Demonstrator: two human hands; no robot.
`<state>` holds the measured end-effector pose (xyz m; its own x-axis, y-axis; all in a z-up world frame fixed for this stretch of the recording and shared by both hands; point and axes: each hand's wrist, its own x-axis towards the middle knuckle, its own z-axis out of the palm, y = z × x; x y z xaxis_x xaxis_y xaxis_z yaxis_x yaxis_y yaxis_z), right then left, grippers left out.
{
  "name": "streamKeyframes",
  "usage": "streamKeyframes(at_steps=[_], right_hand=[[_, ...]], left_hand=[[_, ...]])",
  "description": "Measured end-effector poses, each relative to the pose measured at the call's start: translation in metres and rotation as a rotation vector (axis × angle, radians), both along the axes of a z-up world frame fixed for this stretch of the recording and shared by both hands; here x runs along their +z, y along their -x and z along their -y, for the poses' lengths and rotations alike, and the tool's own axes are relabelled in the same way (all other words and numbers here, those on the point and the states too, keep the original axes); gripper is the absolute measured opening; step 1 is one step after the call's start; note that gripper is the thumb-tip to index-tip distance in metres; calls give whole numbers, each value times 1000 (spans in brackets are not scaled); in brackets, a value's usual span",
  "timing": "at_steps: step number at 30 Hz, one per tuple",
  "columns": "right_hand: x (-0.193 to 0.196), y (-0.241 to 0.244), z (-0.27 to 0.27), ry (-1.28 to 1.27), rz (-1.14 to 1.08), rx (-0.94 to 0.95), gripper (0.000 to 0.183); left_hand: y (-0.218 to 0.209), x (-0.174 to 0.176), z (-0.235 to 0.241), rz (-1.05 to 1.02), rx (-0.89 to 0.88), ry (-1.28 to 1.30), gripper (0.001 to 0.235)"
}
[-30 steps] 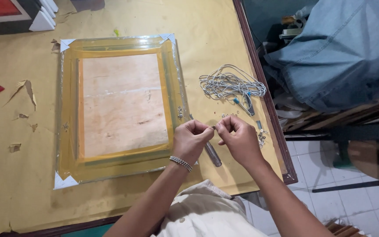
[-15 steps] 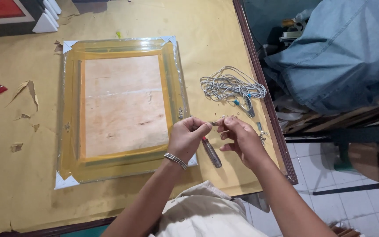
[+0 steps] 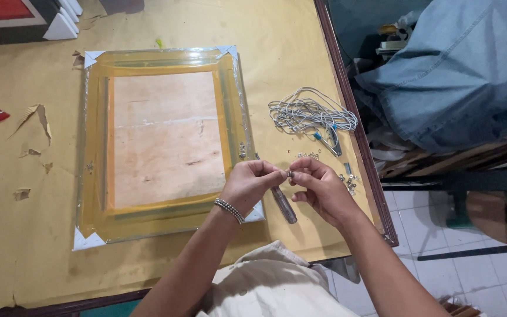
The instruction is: Securing the backing of a picture frame using metal turn buttons and a screwdriver.
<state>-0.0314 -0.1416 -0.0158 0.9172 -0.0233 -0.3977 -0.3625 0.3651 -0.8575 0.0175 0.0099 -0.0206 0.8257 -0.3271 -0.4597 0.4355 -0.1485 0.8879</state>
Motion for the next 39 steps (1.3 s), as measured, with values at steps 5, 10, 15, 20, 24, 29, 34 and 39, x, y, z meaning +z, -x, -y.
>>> streamKeyframes(at_steps=[5,10,15,20,24,29,34,39], right_hand=[[-8,1,3,-35,16,7,21],[-3,1,-2,-59,60,-2,21],[-9,0,-1,1,113,-57,25],[-14,-1,1,36,147,-88,27],[-18,0,3,38,164,-99,28],[-17,0,2,69,184,-111,28],[-13,2,0,135,193,-122,27],[-5,4,-2,249,213,-142,29]], left_hand=[[1,3,-3,-10,-49,-6,12],[2,11,-5,2,-41,2,12],[4,26,-8,81,-24,-75,12],[10,37,-6,111,0,-46,16],[13,45,-6,169,0,-67,21],[15,42,-4,242,28,-124,20],[18,46,-2,259,58,-120,16],[20,50,-4,328,75,-151,11]])
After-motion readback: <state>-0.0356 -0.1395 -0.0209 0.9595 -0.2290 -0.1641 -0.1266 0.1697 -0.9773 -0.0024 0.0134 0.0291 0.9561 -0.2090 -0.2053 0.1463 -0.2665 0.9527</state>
